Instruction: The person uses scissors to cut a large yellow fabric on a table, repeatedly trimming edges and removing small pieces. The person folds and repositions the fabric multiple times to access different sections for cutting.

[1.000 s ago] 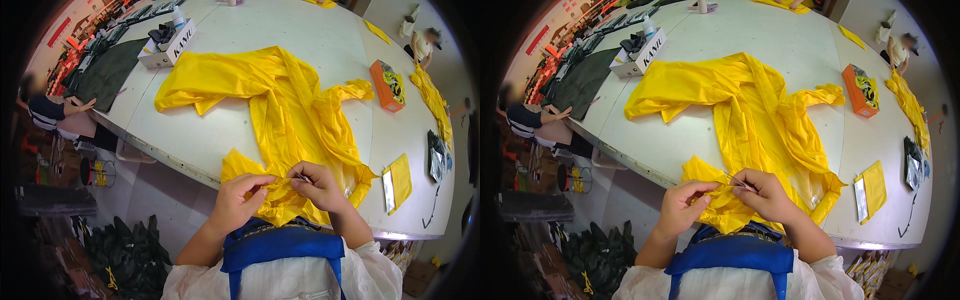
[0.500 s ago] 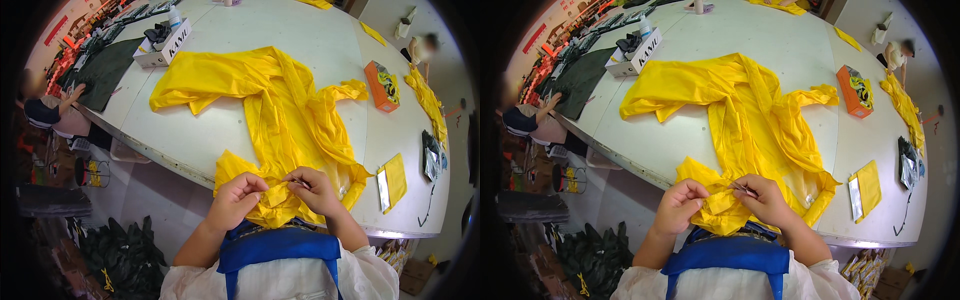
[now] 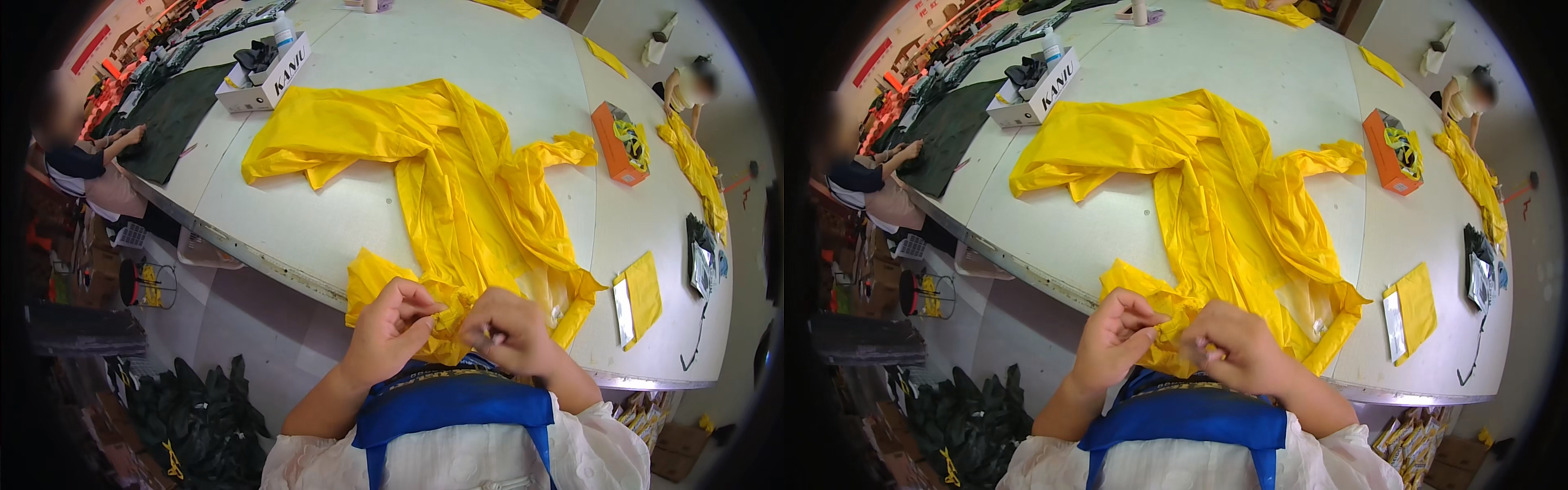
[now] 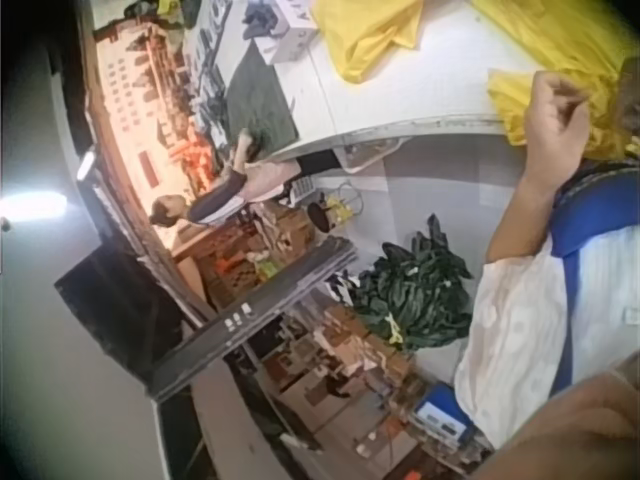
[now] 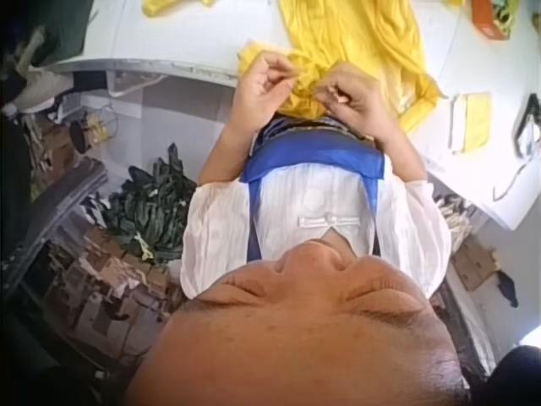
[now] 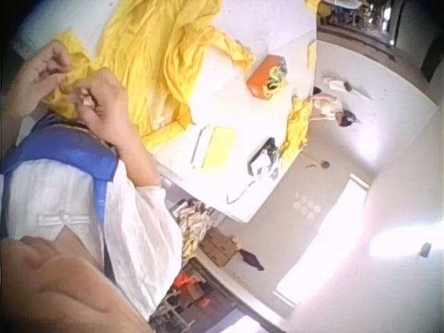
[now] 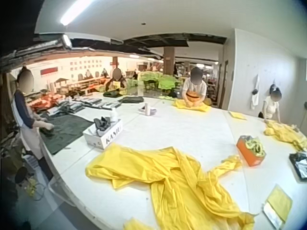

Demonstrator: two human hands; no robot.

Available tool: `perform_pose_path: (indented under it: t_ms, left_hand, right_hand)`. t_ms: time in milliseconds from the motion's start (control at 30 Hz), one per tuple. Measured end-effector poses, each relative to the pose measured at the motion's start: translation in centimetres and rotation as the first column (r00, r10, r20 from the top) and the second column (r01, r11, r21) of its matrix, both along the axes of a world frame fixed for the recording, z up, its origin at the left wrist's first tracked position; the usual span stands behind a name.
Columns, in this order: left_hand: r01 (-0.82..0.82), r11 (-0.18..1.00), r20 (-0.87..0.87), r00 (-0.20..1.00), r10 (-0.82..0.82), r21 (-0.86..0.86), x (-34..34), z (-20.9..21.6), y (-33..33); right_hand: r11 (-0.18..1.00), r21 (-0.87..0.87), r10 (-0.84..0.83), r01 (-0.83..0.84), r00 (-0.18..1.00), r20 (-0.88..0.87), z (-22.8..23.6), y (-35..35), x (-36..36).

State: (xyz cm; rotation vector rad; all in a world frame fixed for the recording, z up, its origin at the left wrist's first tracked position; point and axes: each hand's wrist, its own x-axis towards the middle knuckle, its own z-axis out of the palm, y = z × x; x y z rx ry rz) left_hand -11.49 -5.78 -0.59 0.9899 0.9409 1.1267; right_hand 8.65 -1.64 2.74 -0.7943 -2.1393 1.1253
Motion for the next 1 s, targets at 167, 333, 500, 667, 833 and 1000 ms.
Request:
perform_pose_path:
  t_ms: [167,333,500,667,833,1000]
  left_hand:
    - [0.011,0.999,0.032,0.999,-0.009,-0.038,0.0,-0.1,-0.2]
    - [0.033,0.997,0.068,0.997,-0.028,-0.071,0.1,0.4,0.0]
    - [0.050,0.996,0.042,0.998,-0.047,-0.075,0.2,0.2,0.2]
    - [0.053,0.997,-0.038,0.998,-0.055,-0.057,0.2,0.6,0.4]
    - [0.048,0.998,0.005,0.999,-0.048,-0.036,0.0,0.1,0.3]
    - [0.049,0.999,0.058,0.997,-0.050,0.019,-0.3,-0.2,0.4]
  right_hand:
    - [0.973,-0.131,0.187,-0.188,0.982,-0.020,2.6,0.3,0.8]
    - [0.907,0.417,-0.124,0.058,0.984,0.131,0.4,2.3,3.0]
    - [0.780,0.625,-0.157,-0.020,0.961,0.226,1.9,2.2,1.7]
    - [0.799,0.597,-0.106,-0.073,0.960,0.260,2.3,2.1,1.2]
    - [0.987,0.105,-0.106,0.124,0.982,-0.157,-1.0,2.4,1.8]
    - [0.742,-0.659,-0.302,0.125,0.939,-0.163,-4.0,0.9,1.0]
